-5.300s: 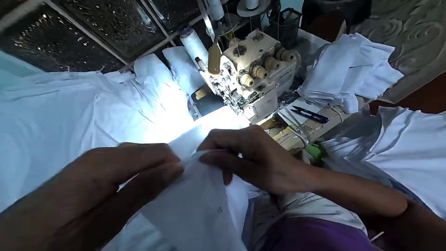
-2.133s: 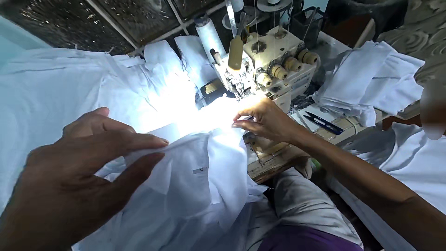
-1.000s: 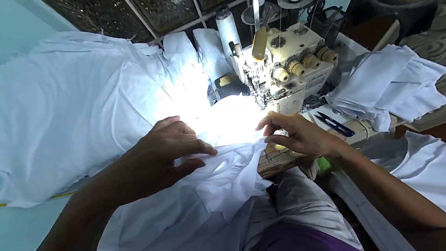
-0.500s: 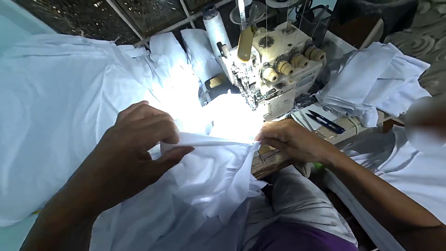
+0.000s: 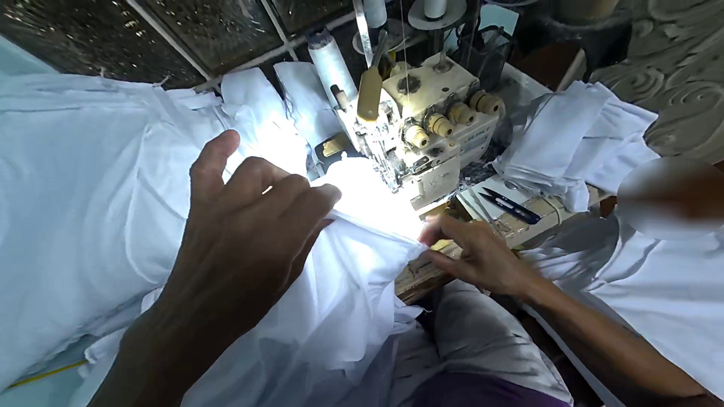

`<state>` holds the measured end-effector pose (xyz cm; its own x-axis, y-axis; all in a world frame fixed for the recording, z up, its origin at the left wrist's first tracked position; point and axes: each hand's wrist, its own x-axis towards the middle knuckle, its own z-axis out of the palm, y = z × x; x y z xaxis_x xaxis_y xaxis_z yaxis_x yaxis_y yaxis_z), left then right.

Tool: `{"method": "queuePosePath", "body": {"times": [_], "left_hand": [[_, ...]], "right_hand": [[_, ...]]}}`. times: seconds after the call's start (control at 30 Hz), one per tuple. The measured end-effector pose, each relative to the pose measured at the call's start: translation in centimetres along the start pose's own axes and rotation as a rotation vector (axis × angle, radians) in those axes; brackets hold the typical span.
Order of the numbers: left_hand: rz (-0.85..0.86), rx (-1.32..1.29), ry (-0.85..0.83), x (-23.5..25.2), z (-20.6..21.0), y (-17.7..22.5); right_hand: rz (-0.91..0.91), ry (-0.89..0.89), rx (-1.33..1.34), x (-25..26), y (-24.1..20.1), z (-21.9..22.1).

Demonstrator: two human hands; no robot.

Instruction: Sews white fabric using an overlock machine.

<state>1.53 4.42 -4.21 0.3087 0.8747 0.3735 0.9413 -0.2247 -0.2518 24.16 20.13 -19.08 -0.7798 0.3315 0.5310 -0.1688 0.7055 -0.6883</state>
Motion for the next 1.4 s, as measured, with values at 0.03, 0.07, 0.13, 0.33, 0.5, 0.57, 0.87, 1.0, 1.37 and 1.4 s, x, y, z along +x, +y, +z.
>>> {"method": "queuePosePath", "body": {"times": [0.03, 0.07, 0.13, 0.33, 0.5, 0.57, 0.87, 1.0, 1.37, 1.4], "left_hand": [[0.001, 0.022, -0.001, 0.0, 0.2, -0.2], [-0.002, 0.037, -0.003, 0.1, 0.3, -0.4], [-0.014, 0.049, 0.002, 0.1, 0.5, -0.7], [-0.077, 0.071, 0.013, 0.0, 1.0, -1.2], [-0.135, -0.084, 0.052, -0.5, 1.6, -1.7], [-0.147, -0.221, 0.08, -0.9, 1.9, -1.5], [-0.271, -0.449, 0.044, -1.7, 2.6, -1.3], [-0.321, -0.393, 0.02, -2.6, 2.7, -1.7], [-0.354, -0.273, -0.02, -4.9, 3.2, -3.1], [-0.345, -0.273, -0.013, -4.9, 3.2, -3.1]], "right_hand": [[0.001, 0.02, 0.006, 0.5, 0.4, 0.2], [0.002, 0.042, -0.004, 1.1, 0.8, 0.3], [0.012, 0.091, -0.068, 2.0, 1.4, 0.7], [0.047, 0.176, -0.206, 4.7, 2.9, 1.8], [-0.024, 0.201, -0.278, 5.7, 3.8, 2.3], [-0.041, 0.17, -0.288, 5.7, 3.7, 2.0], [-0.114, -0.079, 0.028, 7.2, 3.1, 0.1], [-0.113, -0.039, 0.136, 7.5, 3.9, 1.1], [-0.238, -0.121, 0.035, 8.2, 4.5, 0.7], [-0.232, -0.121, 0.023, 8.2, 4.5, 0.5]]}}
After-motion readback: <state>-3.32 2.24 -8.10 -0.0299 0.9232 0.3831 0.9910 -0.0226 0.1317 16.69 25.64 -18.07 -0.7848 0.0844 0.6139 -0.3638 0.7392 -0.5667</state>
